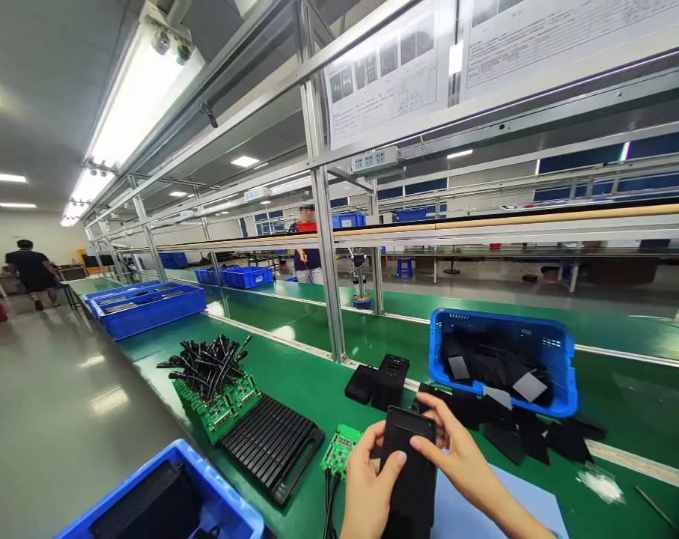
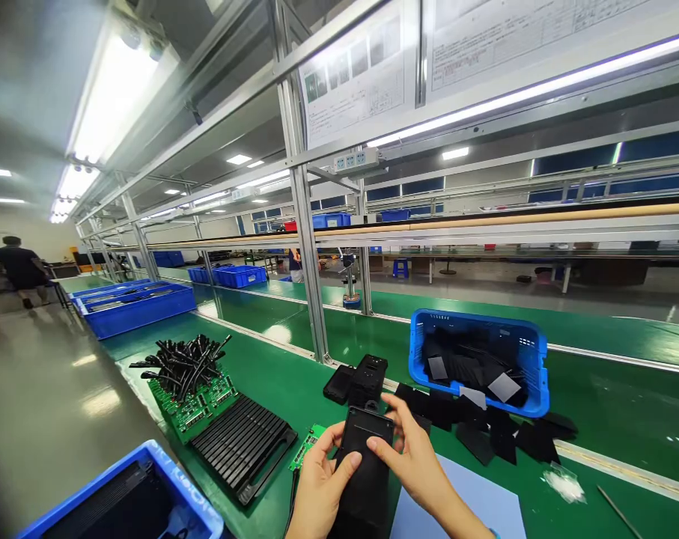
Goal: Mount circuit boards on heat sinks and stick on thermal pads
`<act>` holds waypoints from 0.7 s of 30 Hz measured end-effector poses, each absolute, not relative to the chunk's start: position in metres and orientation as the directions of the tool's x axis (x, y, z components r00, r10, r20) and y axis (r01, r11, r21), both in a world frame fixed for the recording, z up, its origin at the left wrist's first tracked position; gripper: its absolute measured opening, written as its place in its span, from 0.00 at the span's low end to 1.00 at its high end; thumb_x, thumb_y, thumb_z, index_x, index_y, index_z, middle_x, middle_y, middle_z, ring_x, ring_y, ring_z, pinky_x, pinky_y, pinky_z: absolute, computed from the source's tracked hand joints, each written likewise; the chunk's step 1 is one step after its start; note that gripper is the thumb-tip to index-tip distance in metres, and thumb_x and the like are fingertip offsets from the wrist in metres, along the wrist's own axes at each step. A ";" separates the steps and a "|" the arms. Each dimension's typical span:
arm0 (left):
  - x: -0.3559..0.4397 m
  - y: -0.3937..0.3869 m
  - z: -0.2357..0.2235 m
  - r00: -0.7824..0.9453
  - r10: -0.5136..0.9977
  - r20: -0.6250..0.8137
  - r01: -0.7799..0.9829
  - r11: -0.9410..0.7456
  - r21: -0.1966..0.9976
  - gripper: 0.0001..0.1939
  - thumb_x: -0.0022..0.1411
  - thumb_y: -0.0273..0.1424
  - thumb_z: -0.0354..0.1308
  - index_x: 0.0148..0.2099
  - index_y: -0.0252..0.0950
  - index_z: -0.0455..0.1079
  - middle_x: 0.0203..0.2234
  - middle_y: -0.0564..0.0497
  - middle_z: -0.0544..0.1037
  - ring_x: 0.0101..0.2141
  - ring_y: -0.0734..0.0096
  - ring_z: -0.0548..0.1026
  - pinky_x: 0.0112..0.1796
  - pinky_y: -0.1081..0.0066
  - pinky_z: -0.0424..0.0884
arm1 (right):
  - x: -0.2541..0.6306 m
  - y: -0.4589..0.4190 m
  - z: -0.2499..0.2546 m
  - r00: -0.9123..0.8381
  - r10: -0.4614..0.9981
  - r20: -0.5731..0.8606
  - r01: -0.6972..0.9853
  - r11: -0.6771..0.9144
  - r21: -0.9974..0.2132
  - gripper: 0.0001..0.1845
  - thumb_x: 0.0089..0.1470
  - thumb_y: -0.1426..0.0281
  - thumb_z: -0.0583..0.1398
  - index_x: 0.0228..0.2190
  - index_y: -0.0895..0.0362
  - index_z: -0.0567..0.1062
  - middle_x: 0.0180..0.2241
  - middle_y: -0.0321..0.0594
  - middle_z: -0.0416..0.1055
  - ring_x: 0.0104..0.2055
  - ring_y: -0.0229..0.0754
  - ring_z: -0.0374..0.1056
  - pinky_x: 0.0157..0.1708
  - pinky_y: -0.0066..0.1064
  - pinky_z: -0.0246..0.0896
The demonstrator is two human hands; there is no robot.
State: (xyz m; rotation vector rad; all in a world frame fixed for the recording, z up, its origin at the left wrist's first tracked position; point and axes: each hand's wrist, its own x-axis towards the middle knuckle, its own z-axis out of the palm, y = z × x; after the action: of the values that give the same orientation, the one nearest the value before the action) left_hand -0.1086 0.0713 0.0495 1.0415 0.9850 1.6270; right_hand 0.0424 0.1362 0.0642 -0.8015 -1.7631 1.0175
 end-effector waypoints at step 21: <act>-0.211 0.234 0.040 -0.316 0.923 0.220 0.831 0.158 0.533 0.28 0.60 0.34 0.61 0.60 0.35 0.61 0.51 0.42 0.74 0.50 0.55 0.73 0.50 0.52 0.67 | 0.103 0.195 0.036 -0.180 0.970 0.166 0.141 0.192 -0.971 0.29 0.40 0.46 0.62 0.36 0.55 0.77 0.30 0.44 0.76 0.31 0.49 0.74 0.28 0.35 0.70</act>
State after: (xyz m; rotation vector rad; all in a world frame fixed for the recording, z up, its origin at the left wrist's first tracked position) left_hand -0.2109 0.2340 0.0404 1.7351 2.2656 0.8742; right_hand 0.1032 0.1949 0.0364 -1.1010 -1.5305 1.1129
